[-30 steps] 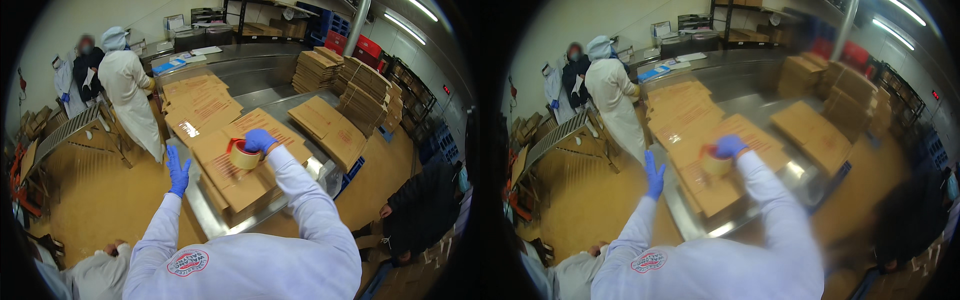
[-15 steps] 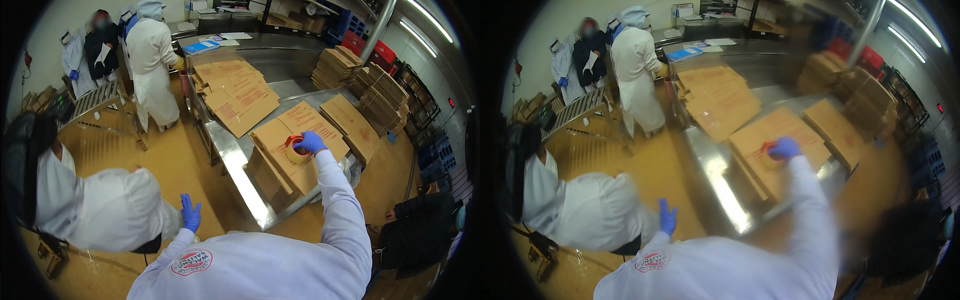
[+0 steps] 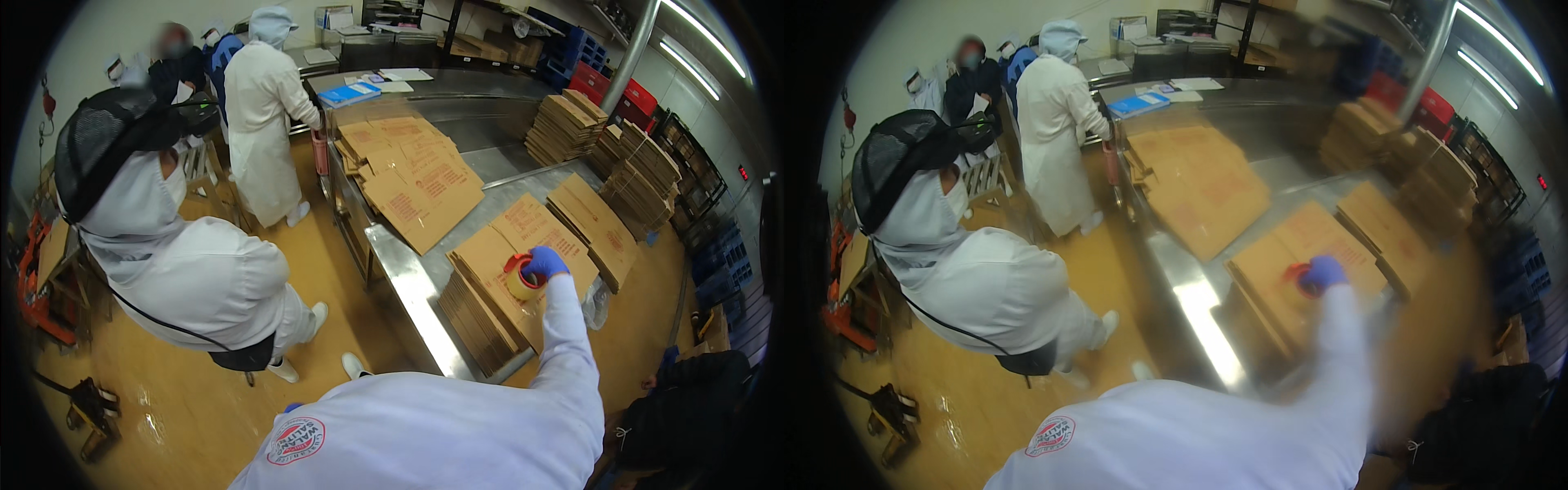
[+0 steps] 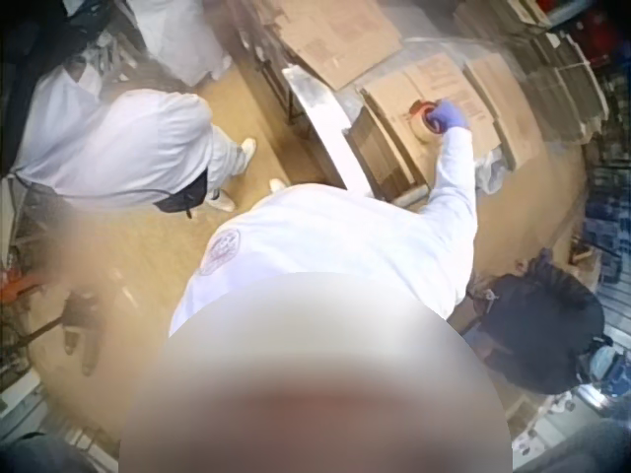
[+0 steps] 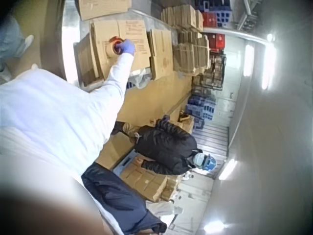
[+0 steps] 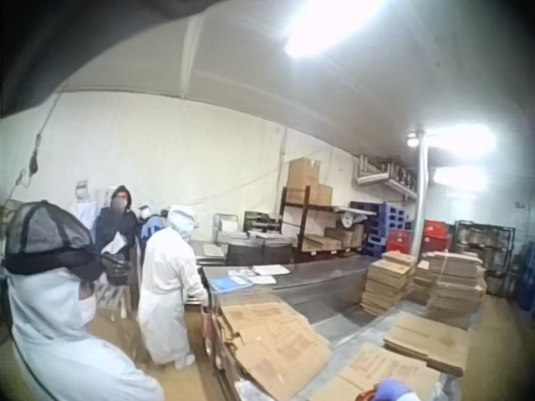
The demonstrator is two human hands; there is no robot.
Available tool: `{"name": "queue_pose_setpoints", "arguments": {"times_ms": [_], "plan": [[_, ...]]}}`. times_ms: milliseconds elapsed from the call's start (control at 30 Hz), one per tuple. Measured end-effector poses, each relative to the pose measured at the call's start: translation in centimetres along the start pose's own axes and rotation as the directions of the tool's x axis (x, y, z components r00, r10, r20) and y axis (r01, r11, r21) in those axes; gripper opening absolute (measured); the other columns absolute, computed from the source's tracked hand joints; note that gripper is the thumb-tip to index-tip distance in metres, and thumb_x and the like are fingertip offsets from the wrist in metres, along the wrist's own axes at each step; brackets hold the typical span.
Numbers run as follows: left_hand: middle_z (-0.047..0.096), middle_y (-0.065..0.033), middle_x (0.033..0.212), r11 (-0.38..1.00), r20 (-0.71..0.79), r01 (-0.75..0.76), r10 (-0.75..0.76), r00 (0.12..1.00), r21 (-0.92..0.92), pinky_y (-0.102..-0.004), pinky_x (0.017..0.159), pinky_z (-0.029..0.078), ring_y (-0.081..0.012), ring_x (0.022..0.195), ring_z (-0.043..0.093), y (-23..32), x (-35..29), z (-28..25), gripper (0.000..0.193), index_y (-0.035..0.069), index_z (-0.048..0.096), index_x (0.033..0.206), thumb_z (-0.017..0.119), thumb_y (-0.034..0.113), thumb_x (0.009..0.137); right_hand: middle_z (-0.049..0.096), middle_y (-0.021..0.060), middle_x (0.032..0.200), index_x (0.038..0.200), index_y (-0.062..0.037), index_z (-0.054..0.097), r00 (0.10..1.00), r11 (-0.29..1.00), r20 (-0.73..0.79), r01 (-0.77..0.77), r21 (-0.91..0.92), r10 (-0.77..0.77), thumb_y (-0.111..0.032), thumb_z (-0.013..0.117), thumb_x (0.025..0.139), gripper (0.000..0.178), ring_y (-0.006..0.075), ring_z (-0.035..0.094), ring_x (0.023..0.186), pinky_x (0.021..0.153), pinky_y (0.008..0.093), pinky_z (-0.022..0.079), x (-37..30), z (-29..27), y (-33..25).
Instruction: The person repeatedly tapes flat cardboard boxes on a metal table using a handheld tape dispenser. They pull tape, press it onto the box, and move the sealed boxes aside. The person also briefly retrieves a cardboard sheet from a shelf and handles a small white label.
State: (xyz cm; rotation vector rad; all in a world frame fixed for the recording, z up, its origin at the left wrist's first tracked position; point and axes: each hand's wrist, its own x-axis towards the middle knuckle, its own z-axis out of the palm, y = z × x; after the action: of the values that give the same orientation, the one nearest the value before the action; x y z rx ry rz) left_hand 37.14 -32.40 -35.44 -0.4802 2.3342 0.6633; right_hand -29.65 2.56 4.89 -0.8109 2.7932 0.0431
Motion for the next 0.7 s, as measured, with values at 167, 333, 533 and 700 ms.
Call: {"name": "queue_pose_setpoints", "arguments": {"times_ms": [167,333,533,700], "plan": [[0.058,-0.0153,0.129,0.968,0.049,0.218,-0.213,0.976,-0.125,-0.0443,0.1,0.043,-0.0323,0.123,0.051,-4.8,-1.1,-4.9,0.042,0.007,0.059,0.125,0.049,0.034,0.095,0.069,0.0159,0.099,0.101,-0.0108,0.068,0.965,0.987,-0.227,-0.148,-0.057,0.132,-0.041,0.083,0.048,0.063,0.0347,0.065,0.095,0.087,0.0472,0.048,-1.9,2.0,-0.7],[0.061,-0.0165,0.124,0.984,-0.047,0.174,-0.175,0.983,-0.034,-0.0433,0.098,0.044,-0.0326,0.118,0.055,-8.7,2.2,-11.3,0.039,0.008,0.062,0.121,0.049,0.033,0.095,0.068,0.0141,0.097,0.1,-0.0125,0.069,0.962,0.986,-0.217,-0.163,0.034,0.166,-0.04,0.084,0.047,0.062,0.0355,0.065,0.094,0.087,0.0512,0.045,-2.1,2.0,-0.9],[0.063,-0.0174,0.121,0.997,-0.44,-0.064,0.075,0.895,0.04,-0.041,0.096,0.046,-0.0331,0.113,0.058,-8.7,8.4,-18.5,0.037,0.008,0.064,0.118,0.049,0.031,0.095,0.068,0.0111,0.103,0.106,-0.014,0.069,0.957,0.989,-0.251,-0.143,0.038,0.148,-0.042,0.086,0.048,0.067,0.0329,0.062,0.102,0.092,0.0505,0.041,-2.5,1.2,-2.4],[0.06,-0.0163,0.127,0.925,-0.406,-0.26,0.132,0.904,-0.277,-0.0385,0.098,0.044,-0.0325,0.115,0.057,5.2,5.3,-23.0,0.039,0.006,0.062,0.121,0.048,0.031,0.095,0.066,0.0091,0.105,0.109,-0.0166,0.069,0.952,0.97,-0.188,-0.243,0.021,0.243,-0.044,0.086,0.05,0.068,0.0299,0.057,0.109,0.096,0.0486,0.037,-4.5,0.3,-2.8]]}}
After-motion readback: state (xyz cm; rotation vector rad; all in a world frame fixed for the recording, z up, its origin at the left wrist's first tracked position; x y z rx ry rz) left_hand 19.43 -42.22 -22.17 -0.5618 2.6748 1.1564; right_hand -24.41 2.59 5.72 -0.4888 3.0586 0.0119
